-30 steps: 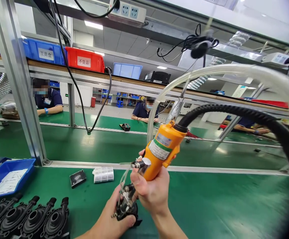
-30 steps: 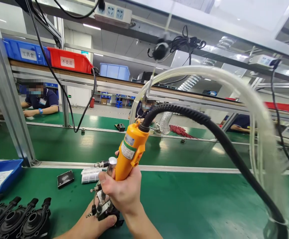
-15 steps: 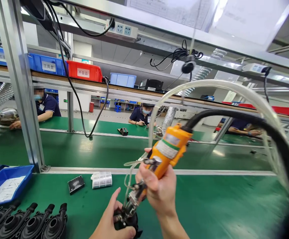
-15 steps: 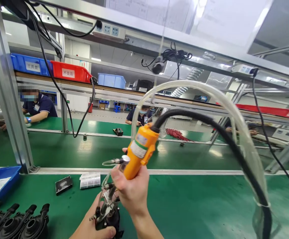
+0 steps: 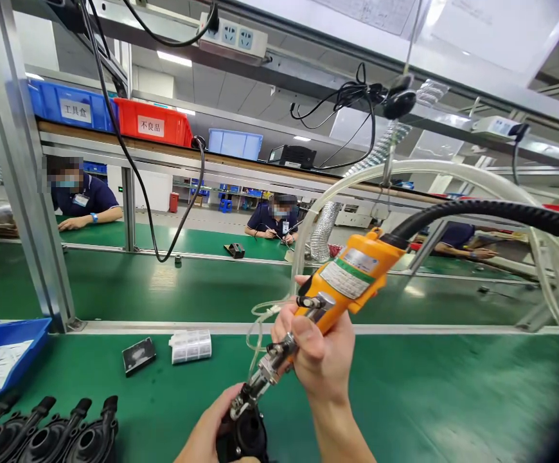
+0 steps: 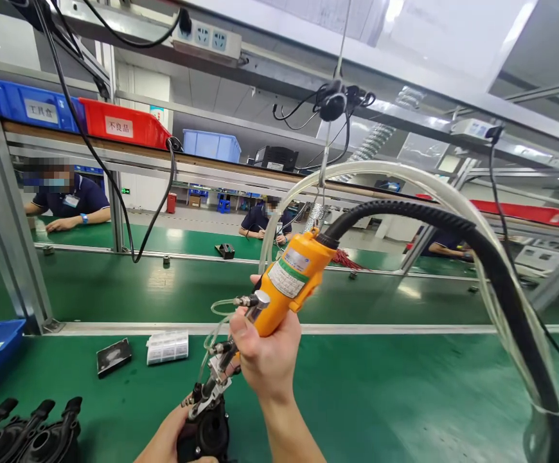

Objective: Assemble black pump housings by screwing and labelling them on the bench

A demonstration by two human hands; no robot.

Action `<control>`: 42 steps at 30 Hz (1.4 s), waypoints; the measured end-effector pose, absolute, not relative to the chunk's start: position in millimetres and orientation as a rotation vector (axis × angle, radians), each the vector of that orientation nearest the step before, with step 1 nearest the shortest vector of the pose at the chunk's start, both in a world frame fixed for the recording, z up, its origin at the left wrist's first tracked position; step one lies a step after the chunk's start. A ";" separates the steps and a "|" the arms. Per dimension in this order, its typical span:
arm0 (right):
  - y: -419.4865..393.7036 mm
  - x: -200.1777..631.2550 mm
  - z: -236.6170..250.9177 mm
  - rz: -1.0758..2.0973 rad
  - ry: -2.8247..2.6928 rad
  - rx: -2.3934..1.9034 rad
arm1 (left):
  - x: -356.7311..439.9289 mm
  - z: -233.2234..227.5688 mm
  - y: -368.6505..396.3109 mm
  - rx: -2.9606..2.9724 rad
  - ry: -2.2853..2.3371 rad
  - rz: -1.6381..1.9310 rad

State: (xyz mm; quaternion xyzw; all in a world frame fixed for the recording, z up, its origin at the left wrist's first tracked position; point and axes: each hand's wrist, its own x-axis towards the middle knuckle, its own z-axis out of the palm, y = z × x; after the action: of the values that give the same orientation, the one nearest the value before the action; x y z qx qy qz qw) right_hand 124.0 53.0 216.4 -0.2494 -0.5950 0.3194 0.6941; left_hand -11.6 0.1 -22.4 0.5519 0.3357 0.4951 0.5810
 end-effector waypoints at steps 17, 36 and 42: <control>41.7 98.6 211.8 0.865 -1.364 -0.539 | -19.8 5.1 -3.9 1.354 0.867 1.061; 54.3 133.7 227.4 0.383 -1.244 -0.597 | -37.4 -7.6 13.8 1.368 0.934 1.272; 57.2 146.0 224.0 0.578 -1.263 -0.602 | -41.9 9.8 16.1 1.324 0.957 1.275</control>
State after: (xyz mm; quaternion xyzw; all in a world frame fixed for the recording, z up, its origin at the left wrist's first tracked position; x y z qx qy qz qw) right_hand 146.0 57.2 224.0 -0.2731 -0.5729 0.2623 0.7269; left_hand -41.9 16.1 9.8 0.5497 0.3973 0.5293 0.5097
